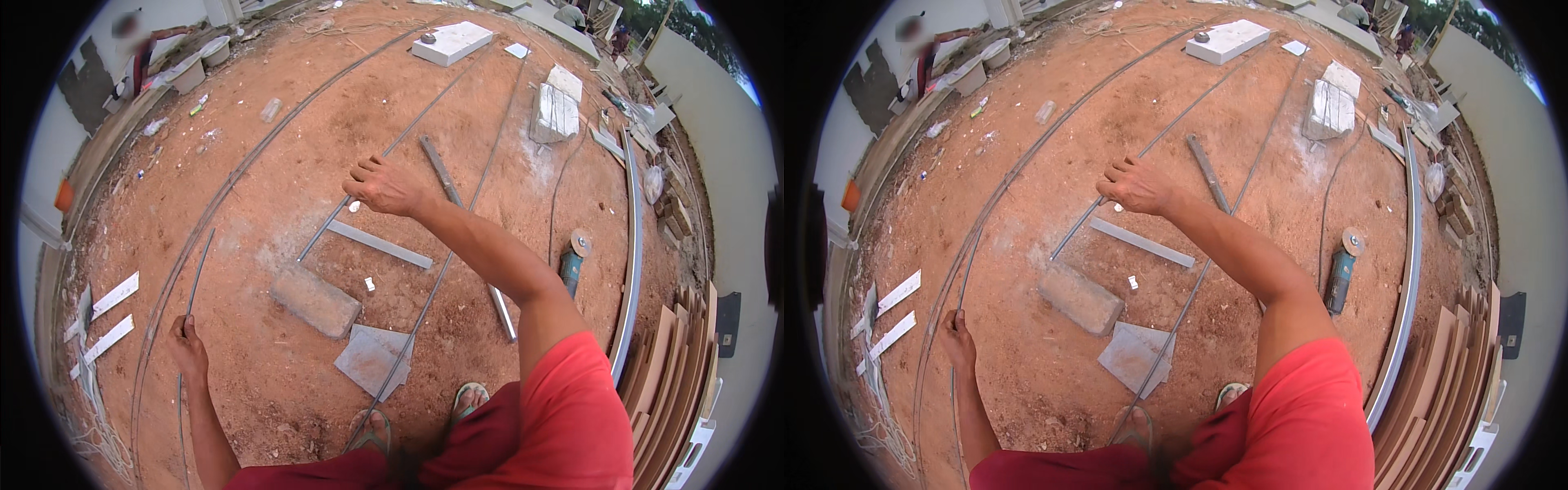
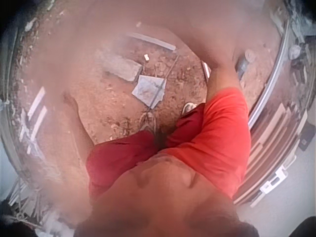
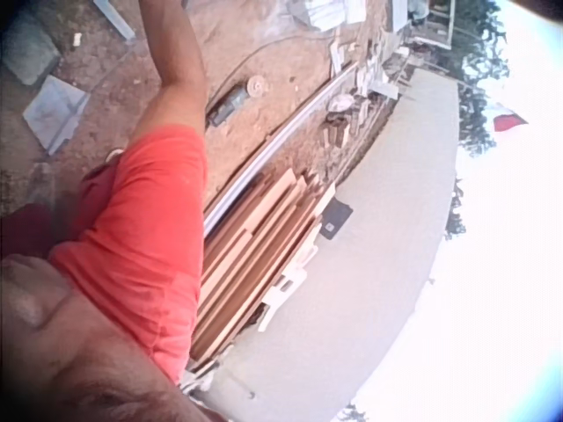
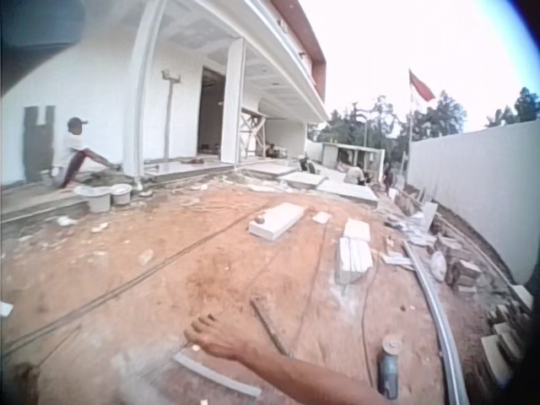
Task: The person measures a long metal rod with a tape measure and marks it with a piece of chalk. They then use an angle grinder to cut the rod at the marked point, producing sparks. The person repeats this process for a second rod, measuring, marking, and cutting it to size.
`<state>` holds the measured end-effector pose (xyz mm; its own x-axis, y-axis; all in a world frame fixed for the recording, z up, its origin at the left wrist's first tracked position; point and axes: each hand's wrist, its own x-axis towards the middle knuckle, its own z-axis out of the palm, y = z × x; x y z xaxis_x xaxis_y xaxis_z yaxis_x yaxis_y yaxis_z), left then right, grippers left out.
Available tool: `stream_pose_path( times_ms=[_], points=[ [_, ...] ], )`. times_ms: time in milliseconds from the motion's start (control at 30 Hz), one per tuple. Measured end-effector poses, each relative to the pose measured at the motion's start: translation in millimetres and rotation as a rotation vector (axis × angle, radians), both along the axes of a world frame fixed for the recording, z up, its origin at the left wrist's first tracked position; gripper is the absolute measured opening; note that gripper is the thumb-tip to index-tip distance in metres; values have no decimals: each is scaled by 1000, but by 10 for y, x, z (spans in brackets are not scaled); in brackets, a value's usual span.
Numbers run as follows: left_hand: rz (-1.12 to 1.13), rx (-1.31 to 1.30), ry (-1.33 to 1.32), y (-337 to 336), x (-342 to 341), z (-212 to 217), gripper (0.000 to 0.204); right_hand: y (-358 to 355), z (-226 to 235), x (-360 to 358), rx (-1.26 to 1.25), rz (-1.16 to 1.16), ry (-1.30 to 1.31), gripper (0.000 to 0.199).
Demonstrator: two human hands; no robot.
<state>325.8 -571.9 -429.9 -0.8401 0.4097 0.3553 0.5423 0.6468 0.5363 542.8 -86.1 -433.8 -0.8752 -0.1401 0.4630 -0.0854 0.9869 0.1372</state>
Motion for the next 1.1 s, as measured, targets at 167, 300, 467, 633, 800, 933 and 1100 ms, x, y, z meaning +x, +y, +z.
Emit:
stream_pose_path(
  times_ms=[167, 300, 467, 633, 800, 933, 1100],
  points=[
    [-184, -146, -154, 210, -521, -830, 20, -23, -173, 192, 5, 25, -202, 22],
    [-182, -174, -276, 227, -280, -1596, 10, -46, -353, 478, 4, 87, -320, 23],
    [-177, -219, -78, 314, 37, -1598, 8, -111, -432, 826, -11, 70, -455, 21],
    [-370, 0, -52, 1088, 410, -967, 10, -69, -652, 1192, -4, 59, -535, 23],
    [-936, -363, -338, 2246, 1247, -172, 30, -145, -708, 1317, -25, 40, -468, 23],
    [-726, -533, -1110, 3165, 1491, -317, 55, -375, -395, 1243, -28, -35, -234, 24],
    [-687, -137, -1610, 4195, 1898, -411, 51, -413, -466, 1415, -202, -115, -174, 24]
  ],
)
